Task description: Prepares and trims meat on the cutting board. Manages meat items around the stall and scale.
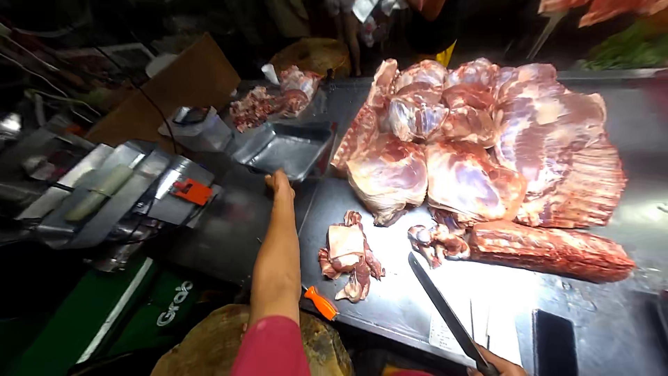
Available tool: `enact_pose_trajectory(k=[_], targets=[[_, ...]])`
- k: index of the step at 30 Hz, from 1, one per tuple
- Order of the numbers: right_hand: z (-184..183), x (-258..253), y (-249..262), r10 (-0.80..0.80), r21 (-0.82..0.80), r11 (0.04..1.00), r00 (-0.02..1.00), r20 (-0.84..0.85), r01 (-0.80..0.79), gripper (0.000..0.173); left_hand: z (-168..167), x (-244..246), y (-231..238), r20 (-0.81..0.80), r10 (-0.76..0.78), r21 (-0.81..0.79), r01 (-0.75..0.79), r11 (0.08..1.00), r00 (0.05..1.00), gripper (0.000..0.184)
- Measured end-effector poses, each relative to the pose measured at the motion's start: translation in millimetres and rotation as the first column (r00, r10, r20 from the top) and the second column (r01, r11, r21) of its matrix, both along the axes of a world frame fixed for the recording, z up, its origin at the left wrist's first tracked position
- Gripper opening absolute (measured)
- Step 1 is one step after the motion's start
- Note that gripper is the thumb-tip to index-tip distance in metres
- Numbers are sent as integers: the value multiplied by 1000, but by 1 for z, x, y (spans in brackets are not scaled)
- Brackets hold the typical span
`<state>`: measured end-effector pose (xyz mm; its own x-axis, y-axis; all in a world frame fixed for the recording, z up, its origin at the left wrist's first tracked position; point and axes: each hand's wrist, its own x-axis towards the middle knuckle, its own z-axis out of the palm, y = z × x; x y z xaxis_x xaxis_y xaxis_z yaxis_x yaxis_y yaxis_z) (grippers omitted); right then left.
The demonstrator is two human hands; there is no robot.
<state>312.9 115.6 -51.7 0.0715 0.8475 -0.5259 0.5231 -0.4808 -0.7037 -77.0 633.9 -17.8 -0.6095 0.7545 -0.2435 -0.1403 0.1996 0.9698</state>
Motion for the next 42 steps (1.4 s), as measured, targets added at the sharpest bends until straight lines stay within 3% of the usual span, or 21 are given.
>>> enact_pose_trajectory(k=[3,5,8,11,16,19,21,25,28,31,33,37,42], targets=[[4,-13,-7,-39,-8,999,999,3,39,53,-2,3,-5,39,-62,-29,63,998,997,56],[-2,-14,-14,-31,10,999,999,-14,31,50,-9,2,-36,-51,-173,-62,170,984,984,58],[-13,-9,-21,9,-5,1000,999,-34,-9,49,-33,-4,-111,-245,-402,-152,375,915,882,50],[-21,0,-22,75,-44,996,996,-51,-77,49,-61,-11,-205,-350,-533,-268,462,845,771,46],[-33,12,-17,147,-44,988,988,-46,-149,45,-95,7,-292,-333,-608,-438,453,776,720,77],[-38,21,-16,210,4,978,978,3,-210,48,-93,32,-330,-412,-466,-424,288,859,783,67],[-40,25,-18,244,29,969,970,15,-244,48,-95,49,-364,-439,-437,-396,267,878,785,59],[-44,23,-29,235,-16,971,969,-75,-237,38,-117,87,-393,-562,-571,-439,370,819,599,59],[-39,11,-38,179,-48,980,962,-204,-192,27,-124,97,-379,-623,-579,-499,303,812,527,48],[-36,-4,-47,102,-39,992,950,-294,-118,17,-116,87,-365,-561,-623,-575,285,767,545,35],[-35,-11,-52,41,-44,997,944,-326,-58,12,-110,77,-365,-476,-613,-560,320,764,631,31],[-35,-15,-53,-69,-43,997,948,-312,58,7,-115,60,-364,-194,-491,-369,400,839,849,32],[-55,-11,-58,-73,-3,997,951,-301,75,12,-101,53,-367,-27,-409,-198,396,897,912,32]])
